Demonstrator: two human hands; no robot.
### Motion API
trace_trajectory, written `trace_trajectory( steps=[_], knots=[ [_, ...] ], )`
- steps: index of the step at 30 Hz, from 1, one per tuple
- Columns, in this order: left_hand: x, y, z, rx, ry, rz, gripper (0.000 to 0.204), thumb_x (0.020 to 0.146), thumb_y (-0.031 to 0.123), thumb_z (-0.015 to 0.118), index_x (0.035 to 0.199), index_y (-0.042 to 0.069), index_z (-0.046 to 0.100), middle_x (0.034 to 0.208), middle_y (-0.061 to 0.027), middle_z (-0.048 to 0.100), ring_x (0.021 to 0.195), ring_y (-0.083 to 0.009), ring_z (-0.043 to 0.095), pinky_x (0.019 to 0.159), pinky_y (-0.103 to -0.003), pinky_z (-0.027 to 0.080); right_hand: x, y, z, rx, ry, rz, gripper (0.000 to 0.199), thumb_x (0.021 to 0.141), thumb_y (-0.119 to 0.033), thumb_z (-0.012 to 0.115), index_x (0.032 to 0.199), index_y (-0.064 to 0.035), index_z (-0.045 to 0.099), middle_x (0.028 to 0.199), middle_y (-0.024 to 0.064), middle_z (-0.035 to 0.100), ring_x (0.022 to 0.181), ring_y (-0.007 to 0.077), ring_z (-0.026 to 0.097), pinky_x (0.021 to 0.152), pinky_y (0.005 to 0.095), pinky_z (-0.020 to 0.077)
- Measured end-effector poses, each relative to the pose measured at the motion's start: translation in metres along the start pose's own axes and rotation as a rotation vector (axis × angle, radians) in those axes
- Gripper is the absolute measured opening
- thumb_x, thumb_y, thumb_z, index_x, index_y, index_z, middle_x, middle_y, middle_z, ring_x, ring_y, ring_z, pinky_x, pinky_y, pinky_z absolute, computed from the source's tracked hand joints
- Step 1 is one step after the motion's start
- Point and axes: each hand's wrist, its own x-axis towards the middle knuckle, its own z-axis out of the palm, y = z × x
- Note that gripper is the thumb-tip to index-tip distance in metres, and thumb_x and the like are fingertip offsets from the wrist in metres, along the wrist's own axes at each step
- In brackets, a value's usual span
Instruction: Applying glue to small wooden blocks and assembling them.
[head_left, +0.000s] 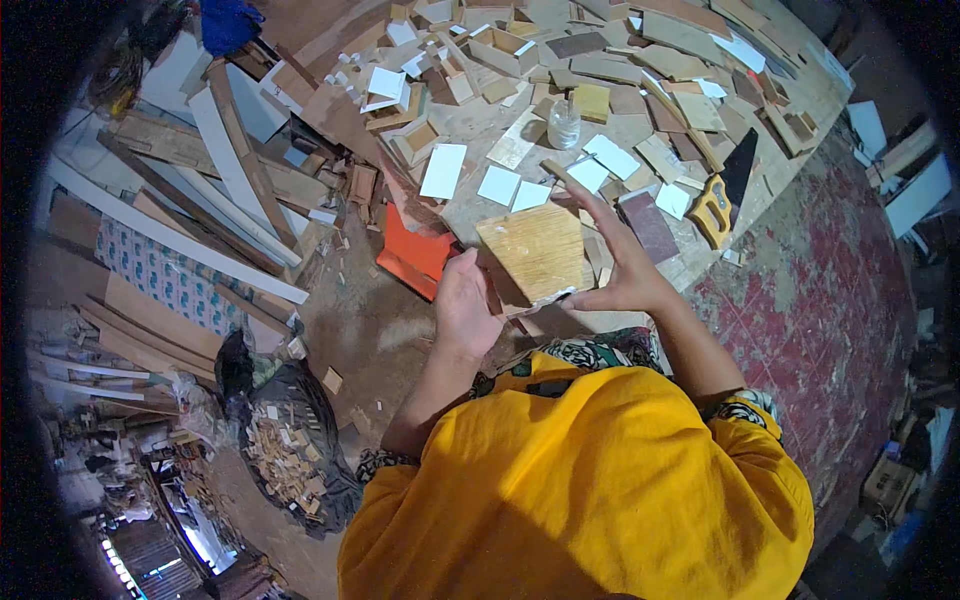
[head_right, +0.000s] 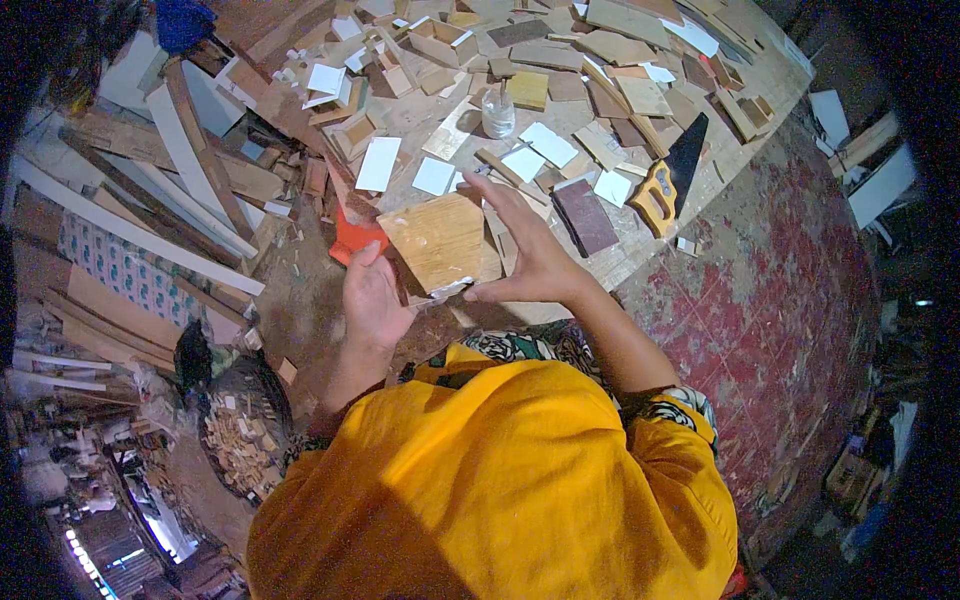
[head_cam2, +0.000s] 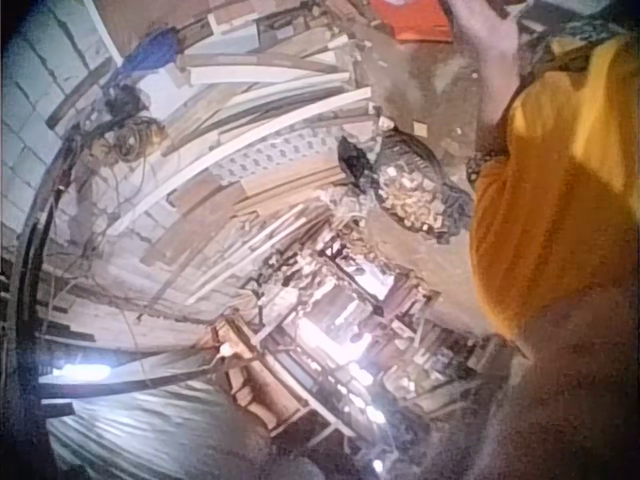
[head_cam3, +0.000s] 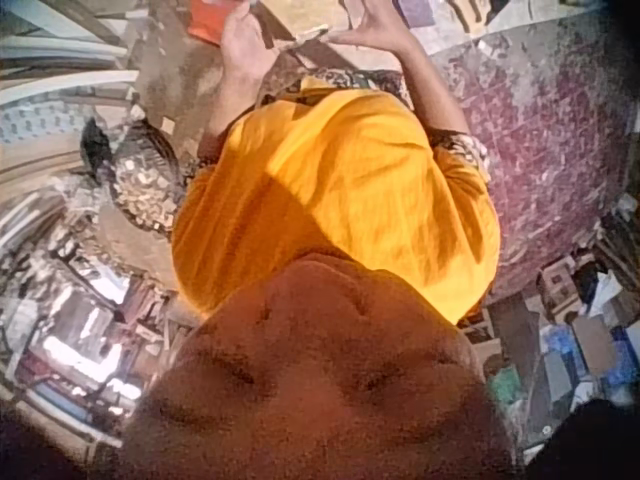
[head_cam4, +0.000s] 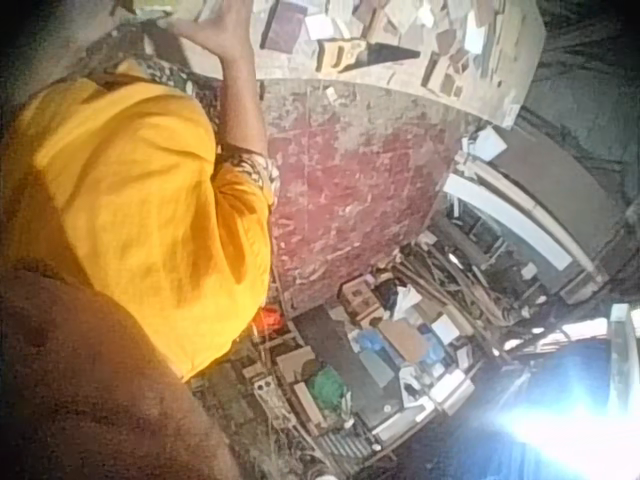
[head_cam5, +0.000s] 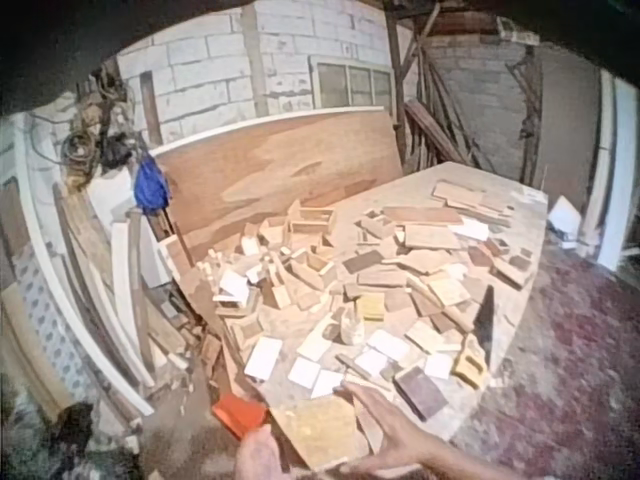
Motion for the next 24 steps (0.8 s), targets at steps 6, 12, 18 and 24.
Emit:
trace_trajectory(
  steps=[6,12,18,24],
  knots=[
    [-0.004,-0.004,-0.01,-0.027,0.002,-0.057,0.041,0.08,0.02,0.041,0.117,0.0,0.043,0.113,-0.0137,0.053,0.101,-0.0263,0.054,0.083,-0.046,0.045,-0.003,0.003,-0.002,0.028,-0.014,0.036,0.108,0.048,-0.034,0.081,0.135,-0.0055,0.023,0.129,0.0168,0.039,0.121,0.0294,0.035,0.102,0.0389,0.0232],
    [0.0,-0.012,-0.021,-0.01,0.001,-0.082,0.037,0.079,0.013,0.039,0.113,0.0,0.045,0.108,-0.013,0.055,0.099,-0.0255,0.055,0.085,-0.042,0.044,0.001,-0.007,-0.013,-0.045,-0.044,-0.013,0.112,0.046,-0.039,0.081,0.135,-0.0061,0.022,0.134,0.0155,0.034,0.125,0.0302,0.029,0.103,0.0402,0.0216],
    [0.002,-0.014,-0.02,0.02,0.036,-0.076,0.035,0.079,0.011,0.038,0.112,0.001,0.045,0.109,-0.0112,0.053,0.102,-0.0216,0.053,0.089,-0.036,0.041,0.015,-0.025,-0.029,-0.258,-0.236,-0.044,0.107,0.048,-0.044,0.079,0.134,-0.0078,0.026,0.132,0.0144,0.036,0.121,0.03,0.035,0.099,0.0399,0.0267],
    [0.004,-0.016,-0.024,0.071,0.064,-0.076,0.033,0.08,0.011,0.04,0.111,0.002,0.046,0.108,-0.0095,0.052,0.101,-0.0204,0.052,0.088,-0.037,0.042,0.024,-0.031,-0.022,-0.395,-0.297,-0.067,0.1,0.047,-0.04,0.077,0.132,-0.0123,0.032,0.125,0.0161,0.042,0.108,0.0348,0.045,0.09,0.0412,0.0357]
  ],
)
